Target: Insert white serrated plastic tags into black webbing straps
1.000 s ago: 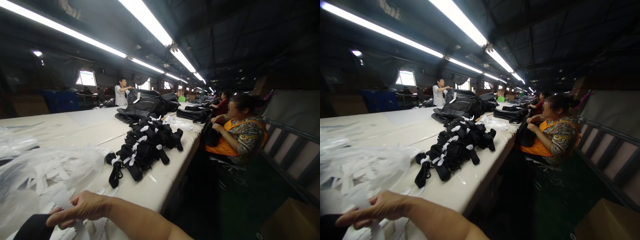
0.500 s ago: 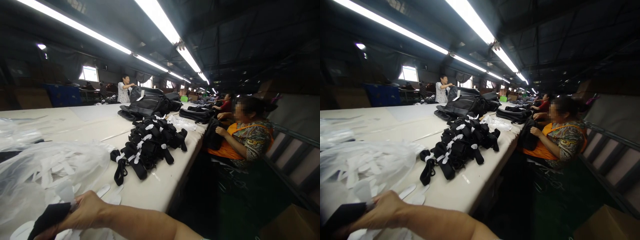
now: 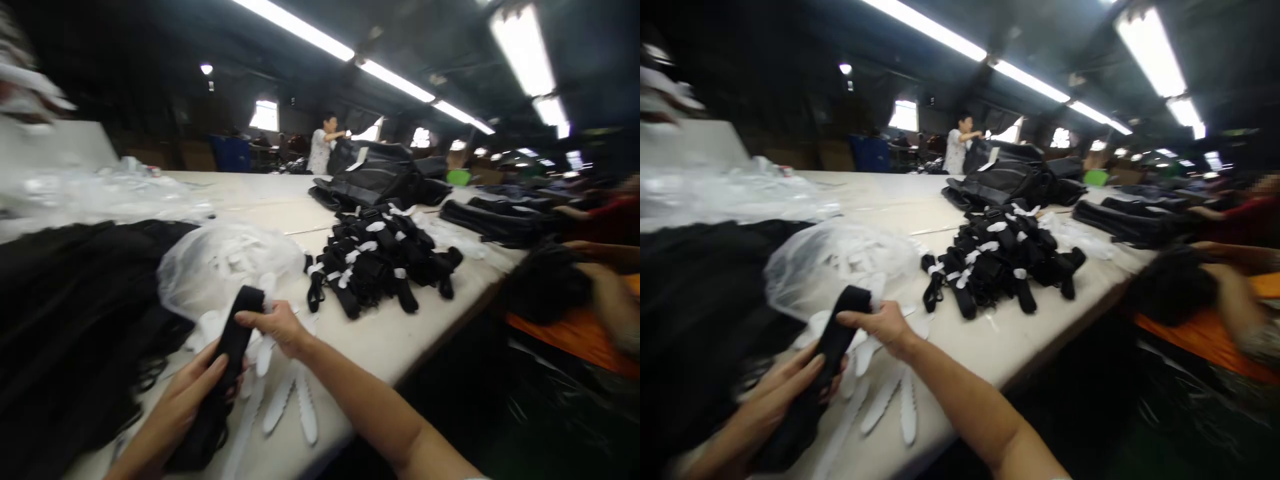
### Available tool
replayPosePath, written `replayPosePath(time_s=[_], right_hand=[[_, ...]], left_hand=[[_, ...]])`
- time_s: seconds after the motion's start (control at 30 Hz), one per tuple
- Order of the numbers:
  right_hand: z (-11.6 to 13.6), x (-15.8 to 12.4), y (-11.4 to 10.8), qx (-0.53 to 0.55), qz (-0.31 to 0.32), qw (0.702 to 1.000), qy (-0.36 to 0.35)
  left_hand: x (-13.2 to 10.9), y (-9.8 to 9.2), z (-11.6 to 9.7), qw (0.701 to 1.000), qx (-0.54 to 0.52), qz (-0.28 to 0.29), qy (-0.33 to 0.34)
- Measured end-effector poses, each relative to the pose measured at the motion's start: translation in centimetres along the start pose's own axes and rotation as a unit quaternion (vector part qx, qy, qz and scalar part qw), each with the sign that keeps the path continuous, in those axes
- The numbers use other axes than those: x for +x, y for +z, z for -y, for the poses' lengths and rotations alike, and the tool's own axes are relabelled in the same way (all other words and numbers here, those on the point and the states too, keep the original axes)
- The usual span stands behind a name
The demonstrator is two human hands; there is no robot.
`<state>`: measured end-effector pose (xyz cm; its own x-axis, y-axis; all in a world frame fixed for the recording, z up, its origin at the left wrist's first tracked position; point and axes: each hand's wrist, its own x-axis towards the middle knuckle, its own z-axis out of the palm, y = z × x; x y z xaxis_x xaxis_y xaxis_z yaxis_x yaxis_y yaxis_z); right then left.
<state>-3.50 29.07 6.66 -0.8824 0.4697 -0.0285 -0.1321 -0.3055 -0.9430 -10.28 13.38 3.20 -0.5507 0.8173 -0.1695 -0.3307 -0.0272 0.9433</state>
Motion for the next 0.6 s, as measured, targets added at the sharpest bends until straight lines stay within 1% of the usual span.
replayPosePath(time_s=[0.03,0.1,0.2,0.3,0.4,0.5,0.57,0.6], right_hand=[[-0.1,0.1,-0.2,-0.008,0.004,1.0,0.007],[-0.5,0.6,-0.5,-0.009,0.028,0.999,0.027],[-0.9,1.2,-1.1,-0.009,0.065,0.997,0.049],[-0.4,0.9,-1.6,-0.009,0.096,0.994,0.054],[0.3,0.6,-1.9,-0.035,0.106,0.993,0.048],[0.2,0.6,-1.8,-0.083,0.107,0.99,0.037],[-0.2,0.6,-1.6,-0.109,0.119,0.986,0.03],[-0.5,0.6,-1.5,-0.119,0.125,0.985,0.026]], left_hand=[[-0.3,0.0,0.0,1.0,-0.003,0.001,0.01],[-0.1,0.0,0.0,0.999,-0.005,-0.017,0.031],[0.5,-0.3,-0.3,0.996,-0.005,-0.059,0.06],[0.2,-0.7,-1.0,0.991,-0.026,-0.089,0.092],[-0.5,-1.1,-1.9,0.987,-0.049,-0.102,0.116],[-1.0,-1.4,-2.6,0.987,-0.051,-0.093,0.121],[-1.3,-1.4,-2.7,0.991,-0.041,-0.066,0.106],[-1.4,-1.3,-2.6,0.994,-0.034,-0.043,0.093]])
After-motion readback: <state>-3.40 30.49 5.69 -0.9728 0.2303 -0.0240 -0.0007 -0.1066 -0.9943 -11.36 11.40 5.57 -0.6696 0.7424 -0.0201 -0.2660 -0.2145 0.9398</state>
